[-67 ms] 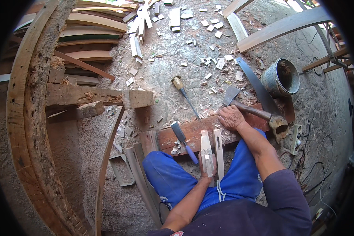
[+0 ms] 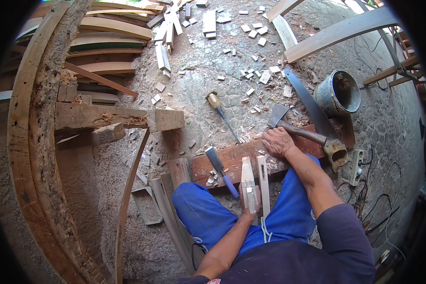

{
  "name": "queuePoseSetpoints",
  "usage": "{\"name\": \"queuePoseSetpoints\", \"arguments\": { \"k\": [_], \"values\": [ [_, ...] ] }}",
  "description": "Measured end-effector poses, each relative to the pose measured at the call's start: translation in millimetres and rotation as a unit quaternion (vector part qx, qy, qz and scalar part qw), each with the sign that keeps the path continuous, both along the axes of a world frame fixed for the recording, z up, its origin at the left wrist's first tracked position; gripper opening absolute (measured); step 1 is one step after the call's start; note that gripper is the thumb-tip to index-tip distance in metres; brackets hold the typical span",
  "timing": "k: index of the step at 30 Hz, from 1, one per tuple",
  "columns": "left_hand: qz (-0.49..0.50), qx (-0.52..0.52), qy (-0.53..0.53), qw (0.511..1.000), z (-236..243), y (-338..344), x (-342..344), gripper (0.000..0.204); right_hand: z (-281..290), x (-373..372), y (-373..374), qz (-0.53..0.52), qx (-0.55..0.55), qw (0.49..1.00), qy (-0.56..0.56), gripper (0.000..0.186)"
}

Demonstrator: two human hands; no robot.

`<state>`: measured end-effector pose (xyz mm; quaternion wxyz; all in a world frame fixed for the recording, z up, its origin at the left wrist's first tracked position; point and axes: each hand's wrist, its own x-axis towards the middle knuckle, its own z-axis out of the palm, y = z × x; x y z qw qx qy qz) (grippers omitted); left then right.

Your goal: The person sits on the floor and uses a chisel and mallet to carve a wooden plank. They repeatedly strike the chisel to remove wood shavings, then switch to a hand saw to cut the plank. The person continues to refine the wood with the chisel and mallet throughout the clip.

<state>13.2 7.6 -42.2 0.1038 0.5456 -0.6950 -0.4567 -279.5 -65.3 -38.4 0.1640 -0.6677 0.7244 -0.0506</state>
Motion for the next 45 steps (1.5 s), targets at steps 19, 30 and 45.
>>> {"name": "queuePoseSetpoints", "arguments": {
  "k": [19,30,45],
  "values": [
    [0.025,-0.063,0.01,0.998,-8.9,-4.9,-11.9,0.026,-7.0,-6.8,-4.6,-0.003,-0.019,1.0,0.006,0.023],
    [0.025,0.04,-0.032,0.998,-1.3,-12.0,-11.9,0.043,-4.7,-7.2,-3.9,-0.007,-0.006,1.0,0.0,0.024],
    [0.014,-0.059,0.025,0.998,-22.2,-2.1,-4.8,0.018,3.0,-5.7,-7.6,-0.007,0.018,1.0,0.001,0.028]
  ]
}}
